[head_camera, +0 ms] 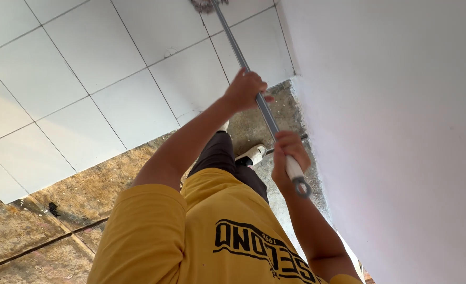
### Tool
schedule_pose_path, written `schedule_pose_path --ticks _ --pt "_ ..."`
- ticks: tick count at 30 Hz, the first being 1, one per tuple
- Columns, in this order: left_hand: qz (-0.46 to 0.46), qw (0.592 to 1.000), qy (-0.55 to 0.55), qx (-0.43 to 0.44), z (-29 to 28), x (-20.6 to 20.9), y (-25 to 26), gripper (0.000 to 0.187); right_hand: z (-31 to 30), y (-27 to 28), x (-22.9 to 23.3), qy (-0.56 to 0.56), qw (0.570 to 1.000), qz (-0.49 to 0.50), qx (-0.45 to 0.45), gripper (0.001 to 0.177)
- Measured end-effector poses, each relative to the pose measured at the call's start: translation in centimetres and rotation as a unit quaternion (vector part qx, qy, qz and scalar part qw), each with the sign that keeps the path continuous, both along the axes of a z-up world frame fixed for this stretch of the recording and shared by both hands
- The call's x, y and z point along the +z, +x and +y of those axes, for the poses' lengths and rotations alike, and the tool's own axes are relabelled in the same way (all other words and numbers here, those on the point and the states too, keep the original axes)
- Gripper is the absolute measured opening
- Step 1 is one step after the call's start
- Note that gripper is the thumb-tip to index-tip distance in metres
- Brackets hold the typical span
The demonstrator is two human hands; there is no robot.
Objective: The recorder is mopping a tiled floor area using a mop and water.
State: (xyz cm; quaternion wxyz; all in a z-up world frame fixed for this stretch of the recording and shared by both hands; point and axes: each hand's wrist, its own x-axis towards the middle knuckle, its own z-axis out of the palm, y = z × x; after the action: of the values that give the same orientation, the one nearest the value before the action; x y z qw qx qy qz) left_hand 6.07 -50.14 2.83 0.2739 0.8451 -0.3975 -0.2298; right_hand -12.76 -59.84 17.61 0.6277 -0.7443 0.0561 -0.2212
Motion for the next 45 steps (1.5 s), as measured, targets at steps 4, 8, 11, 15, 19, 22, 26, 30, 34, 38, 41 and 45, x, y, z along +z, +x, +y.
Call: schedule_pose_path --ticks 4,8,11,15,19,22,26,30,34,38,41,45 --pt "-0.009 0.999 -0.033 -0.036 -3.8 1.3 -10.2 0.060 -2.8 -6.6 3.5 0.046 0.992 -0.111 -0.033 0.020" --pt "0.016 0.995 -0.090 -0.025 -7.8 4.5 -19.2 0.061 -7.1 -13.9 6.5 0.073 0.987 -0.146 -0.010 0.020" --pt "0.037 0.993 -0.106 -0.022 -9.8 5.8 -24.3 0.063 -9.2 -18.5 7.8 0.075 0.987 -0.144 -0.003 0.018" --pt "0.050 0.993 -0.100 -0.045 -11.5 6.2 -28.3 0.067 -10.5 -22.8 8.4 0.074 0.988 -0.133 -0.025 0.018" --pt "0.065 0.994 -0.074 -0.055 -12.1 6.9 -28.3 0.067 -11.1 -23.5 8.3 0.084 0.988 -0.125 -0.033 0.019" --pt "0.058 0.992 -0.097 -0.049 -12.2 5.9 -27.6 0.067 -11.4 -22.7 7.1 0.088 0.986 -0.137 -0.036 0.019" --pt "0.035 0.994 -0.097 -0.023 -11.9 4.7 -24.0 0.061 -11.3 -19.8 4.6 0.095 0.984 -0.150 -0.020 0.018" --pt "0.030 0.999 -0.036 -0.010 -11.4 1.7 -16.1 0.055 -10.3 -13.2 0.5 0.092 0.982 -0.163 -0.036 0.015" --pt "0.037 0.998 0.039 0.028 -9.6 -1.4 -5.4 0.048 -9.7 -5.7 -5.7 0.039 0.996 -0.075 -0.017 0.016" --pt "0.001 0.981 0.171 0.088 -7.3 -5.4 5.0 0.081 -8.9 3.4 -13.0 0.004 1.000 0.011 -0.008 0.006" --pt "0.027 0.972 0.208 0.103 -5.9 -6.9 11.5 0.094 -8.7 10.9 -16.0 0.016 0.998 0.057 -0.012 0.006" --pt "0.063 0.963 0.213 0.151 -4.9 -7.2 17.8 0.089 -8.3 19.6 -17.0 0.039 0.998 0.050 0.008 0.009"
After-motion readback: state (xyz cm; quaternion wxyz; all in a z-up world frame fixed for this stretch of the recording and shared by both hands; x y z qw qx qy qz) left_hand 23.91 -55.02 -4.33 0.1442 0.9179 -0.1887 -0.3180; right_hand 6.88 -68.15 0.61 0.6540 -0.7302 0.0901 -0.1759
